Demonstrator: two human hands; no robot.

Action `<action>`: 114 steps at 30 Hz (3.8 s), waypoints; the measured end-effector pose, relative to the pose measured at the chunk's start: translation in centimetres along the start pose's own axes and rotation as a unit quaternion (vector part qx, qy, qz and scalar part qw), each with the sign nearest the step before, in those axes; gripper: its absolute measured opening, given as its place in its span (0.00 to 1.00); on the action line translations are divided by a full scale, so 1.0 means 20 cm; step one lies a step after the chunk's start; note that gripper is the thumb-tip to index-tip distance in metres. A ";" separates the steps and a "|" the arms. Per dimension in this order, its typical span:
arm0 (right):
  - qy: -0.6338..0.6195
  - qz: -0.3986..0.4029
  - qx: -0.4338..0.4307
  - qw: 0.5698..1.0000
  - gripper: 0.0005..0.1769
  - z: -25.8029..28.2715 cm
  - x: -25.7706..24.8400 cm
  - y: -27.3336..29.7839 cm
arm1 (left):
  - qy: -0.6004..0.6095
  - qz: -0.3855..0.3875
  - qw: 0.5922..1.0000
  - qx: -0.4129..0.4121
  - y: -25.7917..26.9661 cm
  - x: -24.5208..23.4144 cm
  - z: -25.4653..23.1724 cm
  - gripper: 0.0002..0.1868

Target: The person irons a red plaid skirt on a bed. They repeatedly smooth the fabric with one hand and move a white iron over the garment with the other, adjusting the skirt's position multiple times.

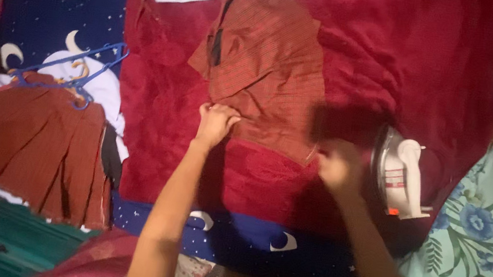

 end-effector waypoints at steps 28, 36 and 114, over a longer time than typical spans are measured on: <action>-0.314 0.075 -0.136 0.936 0.22 1.54 -0.74 -0.06 | 0.094 -0.147 0.981 0.090 0.39 -1.57 -0.84 0.15; -0.202 -0.021 -0.113 0.973 0.05 1.40 -1.00 -0.19 | 0.153 -0.110 0.982 -0.013 0.58 -1.69 -0.77 0.17; 0.066 0.279 0.159 0.945 0.41 -0.23 -0.20 0.23 | 0.008 0.257 0.966 0.008 -0.50 0.75 -0.05 0.25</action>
Point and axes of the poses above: each hand's wrist, its own y-axis away from the middle knuckle, its own x-axis out of the palm, z = x × y, the point moved 1 cm from there along -y, towards the middle knuckle, and after that the axes turned 10 degrees about x, right-handed, at the moved point
